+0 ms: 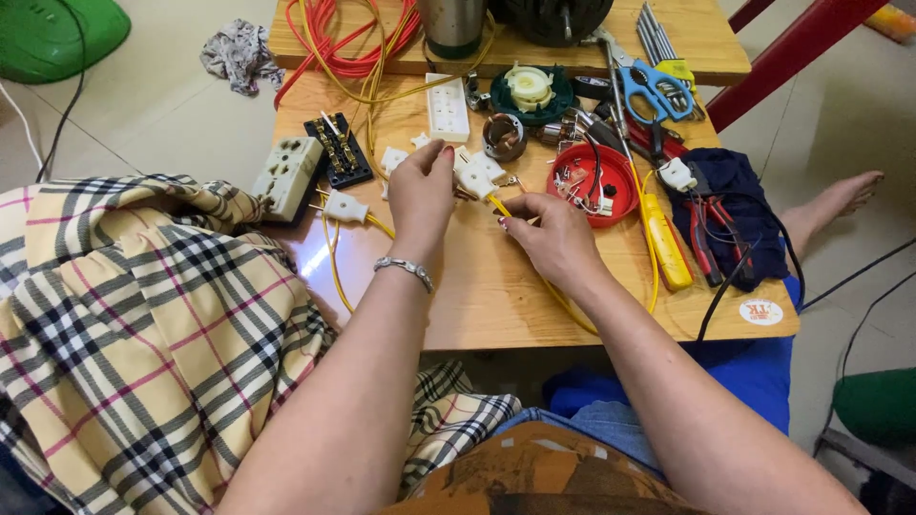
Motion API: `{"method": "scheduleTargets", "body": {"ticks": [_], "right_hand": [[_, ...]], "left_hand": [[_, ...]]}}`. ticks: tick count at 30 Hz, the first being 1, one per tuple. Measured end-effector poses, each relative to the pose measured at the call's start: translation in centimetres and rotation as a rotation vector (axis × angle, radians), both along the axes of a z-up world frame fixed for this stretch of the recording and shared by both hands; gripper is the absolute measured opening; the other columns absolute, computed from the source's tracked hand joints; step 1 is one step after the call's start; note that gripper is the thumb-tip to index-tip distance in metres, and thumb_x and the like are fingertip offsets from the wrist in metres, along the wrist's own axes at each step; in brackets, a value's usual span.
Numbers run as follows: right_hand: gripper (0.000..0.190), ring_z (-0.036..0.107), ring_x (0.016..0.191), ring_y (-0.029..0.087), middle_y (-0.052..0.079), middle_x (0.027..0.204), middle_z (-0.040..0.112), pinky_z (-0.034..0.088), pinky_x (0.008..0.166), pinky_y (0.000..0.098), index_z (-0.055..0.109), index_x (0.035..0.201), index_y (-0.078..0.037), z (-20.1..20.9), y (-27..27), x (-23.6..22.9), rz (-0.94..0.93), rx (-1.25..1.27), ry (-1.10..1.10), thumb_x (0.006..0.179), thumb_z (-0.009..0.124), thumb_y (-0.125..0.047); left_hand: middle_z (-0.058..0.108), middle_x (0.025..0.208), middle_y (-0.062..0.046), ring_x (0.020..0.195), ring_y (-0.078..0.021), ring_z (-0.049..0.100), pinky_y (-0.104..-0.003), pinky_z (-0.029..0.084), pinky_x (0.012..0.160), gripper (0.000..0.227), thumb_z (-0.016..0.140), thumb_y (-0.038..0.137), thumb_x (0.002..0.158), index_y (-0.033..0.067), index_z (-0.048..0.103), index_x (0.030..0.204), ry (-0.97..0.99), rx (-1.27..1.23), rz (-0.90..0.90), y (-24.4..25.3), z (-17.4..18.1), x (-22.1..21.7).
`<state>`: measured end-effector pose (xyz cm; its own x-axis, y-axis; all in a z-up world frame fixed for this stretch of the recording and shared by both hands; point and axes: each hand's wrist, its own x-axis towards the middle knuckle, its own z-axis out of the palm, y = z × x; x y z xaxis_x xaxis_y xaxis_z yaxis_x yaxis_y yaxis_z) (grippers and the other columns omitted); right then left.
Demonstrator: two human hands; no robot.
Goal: Wiring an electrical socket component by connecting wires to terminals on a wooden table.
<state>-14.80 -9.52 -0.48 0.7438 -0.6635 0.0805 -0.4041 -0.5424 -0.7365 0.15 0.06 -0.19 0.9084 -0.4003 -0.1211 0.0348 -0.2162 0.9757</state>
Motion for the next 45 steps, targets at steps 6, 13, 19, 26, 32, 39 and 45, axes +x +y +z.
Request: {"method": "scheduleTargets", "body": {"ticks": [6, 13, 19, 26, 32, 39, 45], "right_hand": [[0.024, 0.069, 0.078, 0.018, 0.002, 0.083, 0.072, 0.053, 0.068, 0.0318, 0.074, 0.1, -0.02, -0.1, 0.4, 0.0, -0.044, 0.003, 0.014, 0.077, 0.072, -0.025], [0.024, 0.068, 0.079, 0.02, 0.0, 0.083, 0.071, 0.053, 0.068, 0.0324, 0.075, 0.101, -0.024, 0.7, 0.3, -0.3, -0.074, -0.053, 0.018, 0.078, 0.071, -0.029], [0.025, 0.068, 0.08, 0.022, 0.004, 0.084, 0.071, 0.053, 0.07, 0.0334, 0.074, 0.103, -0.022, 1.5, 0.6, 0.3, -0.065, -0.052, 0.004, 0.079, 0.07, -0.025], [0.025, 0.066, 0.074, 0.014, -0.002, 0.083, 0.07, 0.052, 0.068, 0.0278, 0.074, 0.103, -0.026, 3.0, 1.2, 1.6, -0.071, 0.008, -0.004, 0.079, 0.069, -0.027], [0.025, 0.067, 0.071, 0.013, -0.001, 0.083, 0.071, 0.052, 0.064, 0.0273, 0.074, 0.102, -0.025, 3.0, 1.4, 2.5, -0.049, 0.02, -0.015, 0.078, 0.069, -0.026], [0.025, 0.065, 0.068, 0.012, 0.0, 0.082, 0.071, 0.051, 0.059, 0.0257, 0.074, 0.103, -0.022, 2.5, 1.6, 2.4, -0.034, 0.053, -0.032, 0.079, 0.068, -0.023], [0.025, 0.063, 0.068, 0.011, 0.0, 0.083, 0.071, 0.05, 0.059, 0.0253, 0.075, 0.103, -0.023, 2.4, 1.3, 2.0, -0.027, 0.054, -0.052, 0.079, 0.068, -0.022]], "left_hand": [[0.066, 0.105, -0.018, 0.088, -0.0235, 0.068, -0.039, 0.057, 0.083, 0.029, 0.058, 0.01, 0.09, 0.0048, 0.063, 0.119, -0.293, -0.027, 0.139, 0.9, 2.3, 0.0], [0.061, 0.091, -0.011, 0.092, -0.0333, 0.063, -0.044, 0.055, 0.077, 0.018, 0.066, 0.008, 0.084, 0.0083, 0.069, 0.102, -0.709, 0.345, 0.224, 3.3, 1.0, 2.7], [0.056, 0.098, -0.011, 0.09, -0.0367, 0.062, -0.046, 0.054, 0.078, 0.021, 0.061, 0.007, 0.082, 0.0112, 0.064, 0.103, -0.741, 0.459, 0.223, 4.7, 0.6, 4.3], [0.058, 0.087, -0.011, 0.082, -0.0375, 0.065, -0.051, 0.053, 0.071, 0.021, 0.062, 0.009, 0.079, 0.0105, 0.07, 0.098, -0.632, 0.598, 0.204, 5.8, -1.1, 7.9], [0.062, 0.081, -0.01, 0.081, -0.0353, 0.067, -0.049, 0.053, 0.071, 0.021, 0.056, 0.007, 0.079, 0.0142, 0.073, 0.09, -0.519, 0.645, 0.184, 6.3, 0.1, 8.2], [0.063, 0.079, -0.016, 0.081, -0.038, 0.067, -0.049, 0.054, 0.072, 0.015, 0.058, 0.0, 0.079, 0.0051, 0.07, 0.087, -0.499, 0.583, 0.12, 5.7, 0.9, 7.1], [0.058, 0.09, -0.021, 0.089, -0.0438, 0.064, -0.055, 0.053, 0.076, 0.015, 0.07, 0.006, 0.079, -0.0027, 0.065, 0.09, -0.547, 0.534, 0.118, 5.4, 2.2, 5.3]]}}
